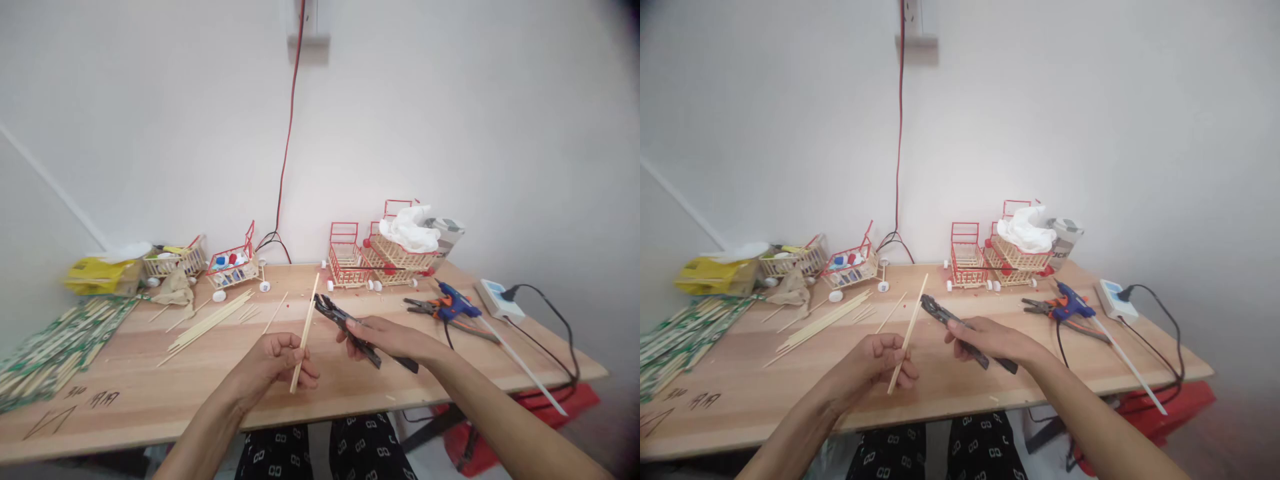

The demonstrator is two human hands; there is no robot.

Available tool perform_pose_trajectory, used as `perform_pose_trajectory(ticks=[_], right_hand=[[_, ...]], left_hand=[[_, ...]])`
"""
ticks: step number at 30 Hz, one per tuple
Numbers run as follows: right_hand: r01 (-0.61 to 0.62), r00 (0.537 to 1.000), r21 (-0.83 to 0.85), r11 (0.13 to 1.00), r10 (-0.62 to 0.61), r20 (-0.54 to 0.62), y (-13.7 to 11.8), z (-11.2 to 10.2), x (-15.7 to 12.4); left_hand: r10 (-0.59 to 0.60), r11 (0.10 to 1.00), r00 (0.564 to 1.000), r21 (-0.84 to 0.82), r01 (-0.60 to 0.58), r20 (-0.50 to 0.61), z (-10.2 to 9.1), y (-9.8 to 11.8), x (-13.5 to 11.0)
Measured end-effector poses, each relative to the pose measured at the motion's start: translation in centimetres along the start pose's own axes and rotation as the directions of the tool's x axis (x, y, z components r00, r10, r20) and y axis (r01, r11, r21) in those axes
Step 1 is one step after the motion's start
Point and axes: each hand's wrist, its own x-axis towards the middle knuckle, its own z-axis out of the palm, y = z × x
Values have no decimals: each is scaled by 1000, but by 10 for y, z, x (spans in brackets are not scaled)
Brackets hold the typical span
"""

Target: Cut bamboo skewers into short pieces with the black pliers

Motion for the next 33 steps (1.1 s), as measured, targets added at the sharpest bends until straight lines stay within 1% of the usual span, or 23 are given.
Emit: perform_pose_trajectory(ticks=[2,5,12,19,27,33], right_hand=[[6,999,-1,1000,-5,33,-4,3,0],[26,998,3,1000,-26,58,-11,6,0],[47,996,-52,998,-43,75,-17,4,0],[28,999,-112,993,-25,26,-17,4,-3],[39,999,-85,996,-35,41,-14,4,-5],[61,998,-156,986,-59,18,-15,5,-6]], left_hand=[[-37,999,999,1,37,28,0,-2,1],[-59,998,997,21,58,58,-1,-1,1],[-86,995,992,58,81,90,-5,5,-5],[-95,991,988,105,82,125,-8,6,-7],[-94,985,989,154,76,112,-10,6,-10],[-109,983,987,161,90,115,-9,6,-9]])
